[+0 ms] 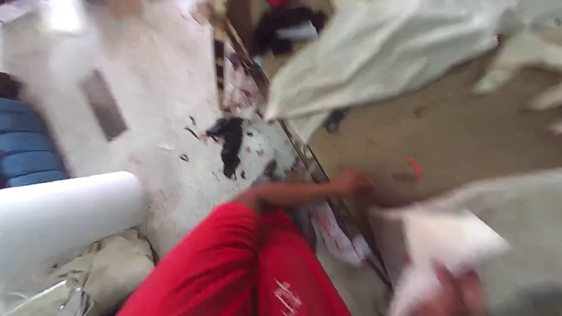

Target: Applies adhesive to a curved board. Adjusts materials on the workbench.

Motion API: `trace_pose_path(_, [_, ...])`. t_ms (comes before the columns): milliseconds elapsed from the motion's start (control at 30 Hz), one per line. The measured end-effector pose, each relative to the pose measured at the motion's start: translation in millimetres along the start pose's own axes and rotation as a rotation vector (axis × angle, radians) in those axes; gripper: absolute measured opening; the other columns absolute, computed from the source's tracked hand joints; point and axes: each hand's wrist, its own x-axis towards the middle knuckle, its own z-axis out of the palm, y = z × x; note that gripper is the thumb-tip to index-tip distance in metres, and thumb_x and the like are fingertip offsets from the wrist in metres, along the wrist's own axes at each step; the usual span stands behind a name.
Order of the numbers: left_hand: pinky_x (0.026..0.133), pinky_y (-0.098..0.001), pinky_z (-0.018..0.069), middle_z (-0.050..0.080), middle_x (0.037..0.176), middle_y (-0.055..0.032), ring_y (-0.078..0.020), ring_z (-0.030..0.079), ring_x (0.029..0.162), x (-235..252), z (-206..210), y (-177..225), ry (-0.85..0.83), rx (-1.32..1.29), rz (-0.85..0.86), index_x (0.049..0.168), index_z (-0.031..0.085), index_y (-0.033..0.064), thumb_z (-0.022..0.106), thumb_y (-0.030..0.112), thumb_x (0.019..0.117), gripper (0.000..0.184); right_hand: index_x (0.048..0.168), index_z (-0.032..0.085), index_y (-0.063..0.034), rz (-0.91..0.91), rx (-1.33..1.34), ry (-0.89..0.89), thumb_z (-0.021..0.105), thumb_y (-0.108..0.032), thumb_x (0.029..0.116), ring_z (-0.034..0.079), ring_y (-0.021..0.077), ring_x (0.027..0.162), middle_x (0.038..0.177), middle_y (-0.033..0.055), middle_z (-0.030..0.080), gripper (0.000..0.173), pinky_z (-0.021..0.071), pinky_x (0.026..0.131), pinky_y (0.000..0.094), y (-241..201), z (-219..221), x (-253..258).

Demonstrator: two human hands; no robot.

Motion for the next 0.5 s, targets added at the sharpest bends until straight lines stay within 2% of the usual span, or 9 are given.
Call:
trace_pose_path(33, [0.084,-0.0405,0.0619,0.071,0.106,-0.0207,-0.0234,0.072,0.09,-28,-28,-8,0.029,-0.098,-0.014,0.129,0.059,-0.0091,0.049,0.016,0.1086,0.034,0.145,0.046,-0.0023,0.013,-0.033,-0.042,0.057,-0.011,0.1001,0.07,0.0137,0.102,0.123,0.0039,0.066,0.047,0.0642,0.083,0.0378,1,27,-6])
trace_pose_path(100, [0.087,-0.0421,0.0631,0.071,0.112,-0.0202,-0.0248,0.074,0.096,-79,-110,-26,0.158,-0.177,-0.075,0.13,0.058,-0.0085,0.047,0.02,0.1096,0.037,0.147,0.047,0.0011,0.032,-0.042,-0.293,0.064,-0.017,0.0973,0.069,0.0167,0.107,0.125,0.0093,0.068,0.055,0.062,0.092,0.0383,22,91,-1])
trace_pose_path(133, [0.086,-0.0422,0.0631,0.072,0.11,-0.0191,-0.0241,0.074,0.093,-110,-150,-40,0.26,-0.168,-0.098,0.128,0.059,-0.0081,0.046,0.021,0.1094,0.037,0.147,0.047,0.0016,0.063,-0.043,-0.421,0.069,-0.019,0.095,0.069,0.0191,0.11,0.127,0.0122,0.068,0.06,0.0606,0.095,0.0395,39,122,2])
trace_pose_path(233, [0.084,-0.0422,0.062,0.072,0.106,-0.0175,-0.0228,0.073,0.088,-211,-245,-87,0.6,-0.101,-0.202,0.127,0.059,-0.0079,0.041,0.022,0.1096,0.039,0.149,0.048,0.0001,0.231,-0.113,-0.65,0.07,-0.016,0.0957,0.069,0.0209,0.115,0.131,0.0148,0.068,0.06,0.0598,0.098,0.0398,124,199,8])
trace_pose_path(300, [0.083,-0.0424,0.061,0.072,0.106,-0.0168,-0.0226,0.072,0.087,-279,-285,-117,0.819,-0.059,-0.257,0.127,0.059,-0.0074,0.038,0.023,0.1099,0.041,0.149,0.048,0.0005,0.36,-0.137,-0.627,0.067,-0.014,0.0977,0.068,0.0207,0.116,0.132,0.0164,0.067,0.056,0.0586,0.099,0.0392,199,228,13])
trace_pose_path(367, [0.081,-0.0418,0.061,0.072,0.103,-0.0153,-0.0218,0.072,0.084,-331,-306,-138,1.01,-0.074,-0.252,0.125,0.059,-0.0067,0.037,0.025,0.1099,0.041,0.149,0.048,0.001,0.434,-0.18,-0.549,0.067,-0.012,0.0966,0.067,0.0215,0.116,0.133,0.0188,0.065,0.057,0.0575,0.099,0.0386,277,234,28])
trace_pose_path(433, [0.077,-0.0385,0.0613,0.072,0.097,-0.0107,-0.0189,0.071,0.079,-365,-312,-153,1.165,-0.101,-0.214,0.119,0.059,-0.004,0.037,0.026,0.11,0.038,0.149,0.047,0.002,0.45,-0.234,-0.452,0.069,-0.009,0.0928,0.064,0.0234,0.12,0.137,0.0215,0.061,0.061,0.0557,0.101,0.039,340,227,51])
trace_pose_path(500, [0.072,-0.0354,0.061,0.073,0.092,-0.0074,-0.0174,0.071,0.075,-380,-299,-167,1.275,-0.151,-0.178,0.112,0.06,-0.0008,0.037,0.023,0.1096,0.033,0.147,0.047,0.0036,0.463,-0.254,-0.279,0.069,-0.005,0.0896,0.062,0.0252,0.122,0.139,0.023,0.058,0.062,0.0545,0.101,0.0396,377,205,66])
